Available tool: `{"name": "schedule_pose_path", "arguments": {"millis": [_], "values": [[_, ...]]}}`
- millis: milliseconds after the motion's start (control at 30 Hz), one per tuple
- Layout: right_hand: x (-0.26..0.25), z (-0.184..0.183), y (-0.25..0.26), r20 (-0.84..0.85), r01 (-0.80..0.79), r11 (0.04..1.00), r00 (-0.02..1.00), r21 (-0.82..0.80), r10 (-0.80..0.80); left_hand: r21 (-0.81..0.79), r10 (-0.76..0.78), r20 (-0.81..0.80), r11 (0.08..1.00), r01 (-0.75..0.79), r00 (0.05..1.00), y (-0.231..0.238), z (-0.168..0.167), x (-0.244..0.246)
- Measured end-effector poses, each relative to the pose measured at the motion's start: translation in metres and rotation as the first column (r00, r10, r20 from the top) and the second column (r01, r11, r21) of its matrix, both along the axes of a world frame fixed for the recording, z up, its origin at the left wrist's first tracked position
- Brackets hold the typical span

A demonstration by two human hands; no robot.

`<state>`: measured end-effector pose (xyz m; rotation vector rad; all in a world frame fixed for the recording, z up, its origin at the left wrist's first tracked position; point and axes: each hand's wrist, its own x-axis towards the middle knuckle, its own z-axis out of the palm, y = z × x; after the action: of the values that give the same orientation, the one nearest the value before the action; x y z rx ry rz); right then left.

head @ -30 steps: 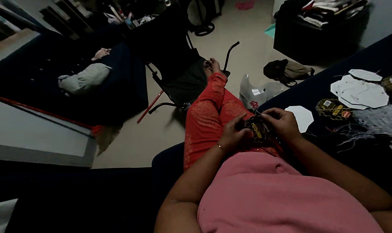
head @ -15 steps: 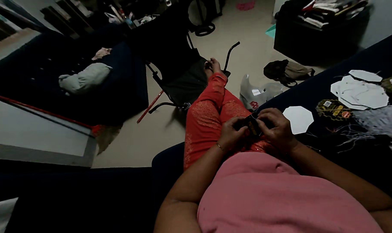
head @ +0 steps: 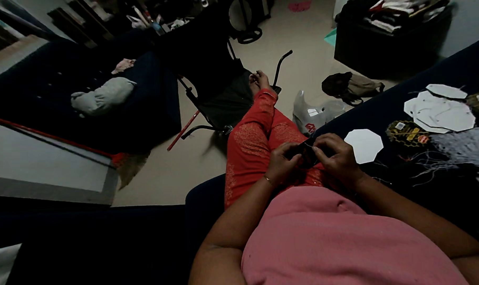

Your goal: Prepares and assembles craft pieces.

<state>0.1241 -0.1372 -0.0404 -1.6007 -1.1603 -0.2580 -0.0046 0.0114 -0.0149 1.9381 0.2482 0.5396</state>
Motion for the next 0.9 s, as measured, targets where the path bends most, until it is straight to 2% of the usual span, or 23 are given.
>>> {"name": "schedule_pose_path", "arguments": {"millis": [367, 433, 533, 633, 800, 900], "values": [[-0.003, 0.001, 0.0, -0.045, -0.009, 0.999, 0.999, -0.044, 0.007, 0.212, -0.065, 0.07, 0.976, 0.048, 0.995, -0.002, -0.001, -0.002], [-0.003, 0.001, -0.001, -0.052, -0.025, 0.999, 0.998, -0.025, 0.024, 0.163, -0.098, 0.077, 0.983, 0.085, 0.992, -0.001, 0.0, -0.002], [-0.003, 0.003, -0.004, -0.04, -0.064, 0.998, 0.997, 0.002, 0.064, -0.102, -0.104, 0.017, 0.989, 0.105, 0.994, -0.002, 0.007, -0.001], [-0.005, 0.004, -0.007, -0.024, -0.095, 0.996, 0.995, -0.006, 0.094, -0.256, -0.073, -0.041, 0.965, 0.06, 0.996, -0.002, 0.011, 0.002], [-0.006, 0.004, -0.007, -0.016, -0.124, 0.992, 0.992, 0.001, 0.124, -0.33, -0.075, 0.018, 0.941, 0.077, 0.997, 0.001, 0.001, 0.003], [-0.004, 0.002, -0.007, -0.023, -0.132, 0.991, 0.991, 0.004, 0.132, -0.221, -0.096, 0.019, 0.97, 0.098, 0.995, 0.004, 0.002, 0.001]]}}
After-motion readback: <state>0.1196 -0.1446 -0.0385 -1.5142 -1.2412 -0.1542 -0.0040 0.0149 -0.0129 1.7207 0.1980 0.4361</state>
